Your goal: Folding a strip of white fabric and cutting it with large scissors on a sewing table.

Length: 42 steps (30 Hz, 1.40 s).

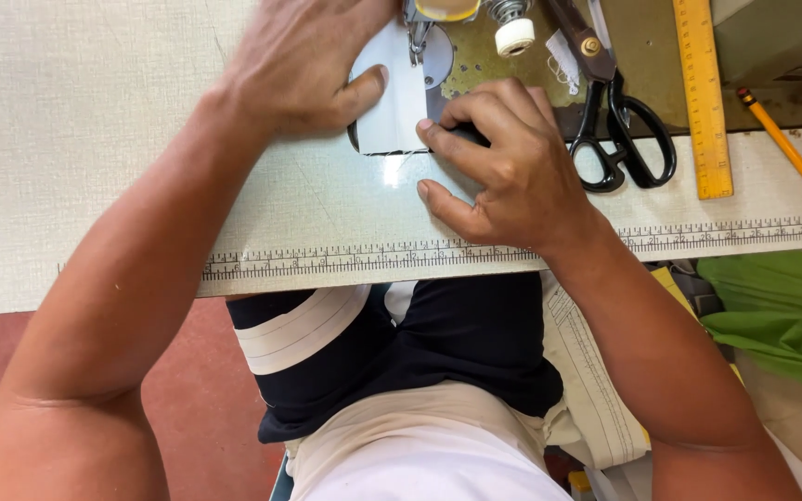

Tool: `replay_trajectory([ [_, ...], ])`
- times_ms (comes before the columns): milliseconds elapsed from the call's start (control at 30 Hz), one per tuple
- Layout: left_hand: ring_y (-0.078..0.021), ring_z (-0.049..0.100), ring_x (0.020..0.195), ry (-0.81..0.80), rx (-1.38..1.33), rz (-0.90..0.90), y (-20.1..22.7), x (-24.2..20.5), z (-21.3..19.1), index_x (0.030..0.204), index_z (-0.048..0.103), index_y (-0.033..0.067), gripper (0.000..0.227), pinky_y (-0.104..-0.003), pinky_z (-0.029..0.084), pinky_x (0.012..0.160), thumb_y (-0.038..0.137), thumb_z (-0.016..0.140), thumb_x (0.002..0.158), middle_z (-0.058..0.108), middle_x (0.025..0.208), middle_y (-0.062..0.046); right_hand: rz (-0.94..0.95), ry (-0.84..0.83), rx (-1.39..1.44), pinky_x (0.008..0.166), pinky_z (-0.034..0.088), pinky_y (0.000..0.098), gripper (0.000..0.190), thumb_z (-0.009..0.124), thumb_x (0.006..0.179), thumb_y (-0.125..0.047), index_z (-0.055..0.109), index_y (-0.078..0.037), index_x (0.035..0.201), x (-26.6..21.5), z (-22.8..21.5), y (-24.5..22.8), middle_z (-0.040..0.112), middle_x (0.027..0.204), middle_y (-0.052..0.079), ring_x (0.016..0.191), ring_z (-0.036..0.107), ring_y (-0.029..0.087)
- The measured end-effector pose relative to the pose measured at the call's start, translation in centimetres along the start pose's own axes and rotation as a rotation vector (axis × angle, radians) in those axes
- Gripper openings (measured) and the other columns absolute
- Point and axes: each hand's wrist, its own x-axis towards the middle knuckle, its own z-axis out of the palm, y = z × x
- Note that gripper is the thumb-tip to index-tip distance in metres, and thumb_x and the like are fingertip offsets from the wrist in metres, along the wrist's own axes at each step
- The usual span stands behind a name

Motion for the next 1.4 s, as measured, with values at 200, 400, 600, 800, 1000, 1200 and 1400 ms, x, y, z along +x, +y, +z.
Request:
replay_trajectory([
  [200, -0.035, 0.063, 0.089, 0.089, -0.055, 0.016, 0.1, -2.2, -0.8, 0.138, 0.069, -0.0024, 0.054, -0.045, 0.047, 0.068, 0.021, 0.068, 0.089, 0.072, 0.107, -0.02, -0.026, 0.017, 0.033, 0.078, 0.042, 0.044, 0.032, 0.077, 0.095, -0.029, 0.076, 0.0, 0.108, 0.2, 0.1, 0.1, 0.071, 0.113, 0.014, 0.104, 0.062, 0.033],
  [400, -0.0271, 0.059, 0.089, -0.087, -0.116, 0.056, 0.2, -2.6, -0.9, 0.109, 0.077, 0.0116, 0.021, -0.044, 0.044, 0.068, 0.03, 0.079, 0.1, 0.065, 0.104, -0.004, -0.03, 0.057, 0.111, 0.077, 0.039, 0.0433, 0.029, 0.088, 0.095, -0.025, 0.076, 0.0, 0.103, 0.6, 0.5, 0.4, 0.072, 0.11, 0.013, 0.1, 0.063, 0.032],
  [600, -0.0202, 0.056, 0.067, 0.015, -0.096, 0.052, 0.4, -2.8, 0.8, 0.096, 0.066, 0.0111, 0.022, -0.036, 0.04, 0.057, 0.016, 0.068, 0.118, 0.063, 0.08, -0.001, -0.05, 0.091, 0.095, 0.078, 0.044, 0.042, 0.01, 0.085, 0.094, -0.004, 0.078, 0.002, 0.097, 1.0, 1.2, 0.6, 0.074, 0.103, 0.013, 0.096, 0.063, 0.032],
  [800, -0.0178, 0.059, 0.063, 0.223, -0.08, 0.067, 1.3, -3.0, 1.3, 0.113, 0.082, 0.0069, 0.026, -0.032, 0.043, 0.056, 0.023, 0.063, 0.121, 0.068, 0.076, -0.002, -0.059, 0.138, 0.169, 0.075, 0.055, 0.0434, 0.003, 0.077, 0.097, 0.011, 0.079, 0.013, 0.097, 0.9, 1.4, 0.4, 0.076, 0.095, 0.025, 0.088, 0.066, 0.037],
  [1000, -0.0357, 0.055, 0.073, -0.006, -0.313, 0.09, 3.6, -3.9, -2.0, 0.12, 0.057, 0.0046, 0.022, -0.047, 0.039, 0.063, 0.0, 0.056, 0.098, 0.061, 0.089, -0.013, -0.034, 0.126, 0.175, 0.076, 0.053, 0.0418, 0.005, 0.078, 0.1, 0.011, 0.077, 0.01, 0.096, 0.7, 1.0, 0.2, 0.074, 0.097, 0.021, 0.09, 0.063, 0.036],
  [1200, -0.0298, 0.061, 0.117, -0.027, 0.028, 0.158, 4.4, -5.3, -1.9, 0.139, 0.054, 0.0113, 0.045, -0.044, 0.048, 0.086, 0.022, 0.067, 0.097, 0.076, 0.096, -0.005, -0.057, 0.131, 0.182, 0.077, 0.054, 0.0419, 0.004, 0.076, 0.102, 0.011, 0.078, 0.011, 0.099, 0.9, 0.9, 0.1, 0.073, 0.099, 0.021, 0.091, 0.062, 0.036],
  [1400, -0.0274, 0.062, 0.121, 0.031, 0.103, 0.222, 4.3, -5.3, -1.8, 0.142, 0.056, 0.0117, 0.038, -0.042, 0.046, 0.094, 0.025, 0.064, 0.107, 0.078, 0.109, -0.001, -0.091, 0.125, 0.118, 0.079, 0.051, 0.0408, 0.007, 0.073, 0.103, 0.009, 0.076, 0.011, 0.096, 1.2, 0.7, -0.2, 0.073, 0.1, 0.019, 0.09, 0.061, 0.035],
])
